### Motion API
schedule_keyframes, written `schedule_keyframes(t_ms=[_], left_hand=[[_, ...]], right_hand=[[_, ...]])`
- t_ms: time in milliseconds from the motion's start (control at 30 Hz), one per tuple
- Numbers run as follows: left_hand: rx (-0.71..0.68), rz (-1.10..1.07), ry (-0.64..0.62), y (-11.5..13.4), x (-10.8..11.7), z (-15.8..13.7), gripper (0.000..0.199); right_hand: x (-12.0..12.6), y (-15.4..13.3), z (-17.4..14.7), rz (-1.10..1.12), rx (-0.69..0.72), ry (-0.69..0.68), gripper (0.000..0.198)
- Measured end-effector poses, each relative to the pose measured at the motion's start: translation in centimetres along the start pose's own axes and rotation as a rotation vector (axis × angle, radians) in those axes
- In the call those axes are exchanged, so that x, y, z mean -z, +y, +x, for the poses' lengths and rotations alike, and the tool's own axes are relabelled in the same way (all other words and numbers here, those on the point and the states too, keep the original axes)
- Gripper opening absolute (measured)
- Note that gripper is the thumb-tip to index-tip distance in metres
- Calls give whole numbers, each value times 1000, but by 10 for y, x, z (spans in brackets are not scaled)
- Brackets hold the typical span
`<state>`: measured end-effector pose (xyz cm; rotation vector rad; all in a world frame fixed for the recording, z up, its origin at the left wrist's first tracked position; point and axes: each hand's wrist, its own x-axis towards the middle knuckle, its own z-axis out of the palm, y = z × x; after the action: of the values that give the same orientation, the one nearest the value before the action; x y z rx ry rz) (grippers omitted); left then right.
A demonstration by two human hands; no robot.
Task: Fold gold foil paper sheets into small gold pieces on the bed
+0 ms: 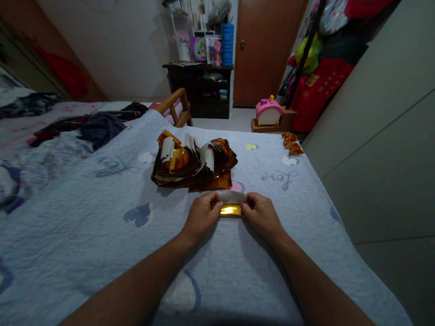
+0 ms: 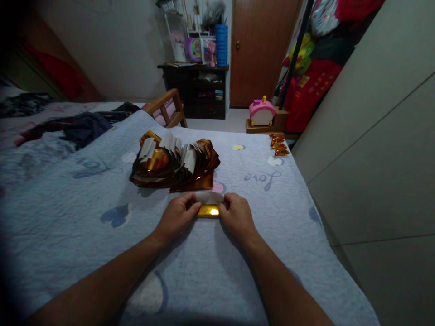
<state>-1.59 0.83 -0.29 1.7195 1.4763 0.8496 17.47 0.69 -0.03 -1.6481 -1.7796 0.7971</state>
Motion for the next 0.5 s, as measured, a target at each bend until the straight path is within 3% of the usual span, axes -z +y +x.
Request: schedule_keyframes(t_ms=[233,333,400,500], left_hand=[[-33,408,13,5,-4,0,10],[-41,497,24,3,-7,-1,7],[-50,500,66,1,-8,-3,21],[-71,518,177,-2,-9,-4,39]], right_hand=[[-8,-7,-1,-292,-9,15,8],[-11,-9,-4,-305,-48,43,21],[-12,-10,-6,-309,-51,72,30],[-12,-12,-7,-367,-5,107,25]])
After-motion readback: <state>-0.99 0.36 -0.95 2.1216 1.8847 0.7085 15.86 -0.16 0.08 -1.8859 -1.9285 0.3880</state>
